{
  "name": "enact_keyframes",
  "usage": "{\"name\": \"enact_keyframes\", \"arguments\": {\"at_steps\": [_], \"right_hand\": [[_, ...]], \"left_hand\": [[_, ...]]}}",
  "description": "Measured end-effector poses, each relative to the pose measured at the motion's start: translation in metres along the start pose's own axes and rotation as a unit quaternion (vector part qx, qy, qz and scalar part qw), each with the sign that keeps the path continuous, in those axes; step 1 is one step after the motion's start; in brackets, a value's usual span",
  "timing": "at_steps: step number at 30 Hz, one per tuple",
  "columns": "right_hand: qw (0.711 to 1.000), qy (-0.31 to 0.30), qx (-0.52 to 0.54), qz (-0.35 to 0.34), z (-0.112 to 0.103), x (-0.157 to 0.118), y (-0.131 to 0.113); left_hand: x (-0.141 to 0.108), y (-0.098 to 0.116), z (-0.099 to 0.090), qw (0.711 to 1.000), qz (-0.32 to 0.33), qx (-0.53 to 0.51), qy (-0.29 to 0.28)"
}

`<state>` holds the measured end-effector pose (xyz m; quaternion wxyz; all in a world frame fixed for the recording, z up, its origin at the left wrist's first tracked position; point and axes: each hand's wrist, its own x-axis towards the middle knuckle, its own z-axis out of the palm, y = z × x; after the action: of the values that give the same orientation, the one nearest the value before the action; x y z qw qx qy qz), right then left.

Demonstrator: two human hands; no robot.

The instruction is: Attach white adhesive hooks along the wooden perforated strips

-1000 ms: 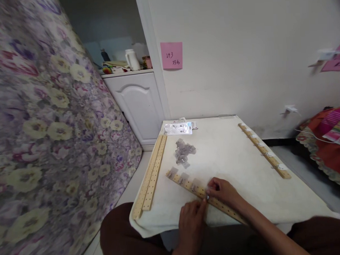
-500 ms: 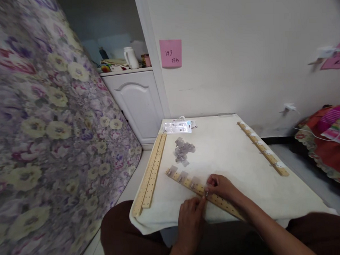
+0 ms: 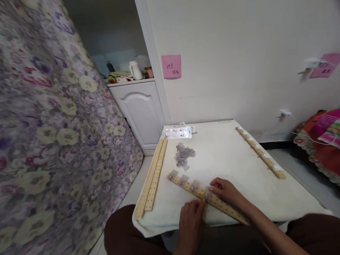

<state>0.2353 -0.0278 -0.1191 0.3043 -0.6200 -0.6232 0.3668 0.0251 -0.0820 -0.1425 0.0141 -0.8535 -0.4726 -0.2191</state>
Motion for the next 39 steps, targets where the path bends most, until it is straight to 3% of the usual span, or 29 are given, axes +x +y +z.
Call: {"name": "enact_keyframes", "arguments": {"at_steps": [6,11,21,29,39], "right_hand": [[0.996,0.001,-0.092,-0.003,-0.018,-0.051,0.012],[0.99,0.029,-0.134,-0.032,-0.012,-0.074,0.016],[0.987,0.07,-0.142,-0.01,0.003,-0.071,0.01],[0.985,0.085,-0.15,-0.005,0.023,-0.053,-0.003],[0.982,0.107,-0.157,-0.001,0.039,-0.05,-0.01]], "left_hand": [[-0.002,-0.003,0.004,0.999,0.002,-0.026,0.03],[-0.005,-0.002,0.005,0.998,-0.002,-0.044,0.044],[-0.007,-0.003,0.007,0.996,-0.017,-0.065,0.051],[-0.008,-0.008,0.004,0.995,0.002,-0.087,0.043],[0.015,-0.044,-0.013,0.992,-0.045,-0.102,0.058]]}}
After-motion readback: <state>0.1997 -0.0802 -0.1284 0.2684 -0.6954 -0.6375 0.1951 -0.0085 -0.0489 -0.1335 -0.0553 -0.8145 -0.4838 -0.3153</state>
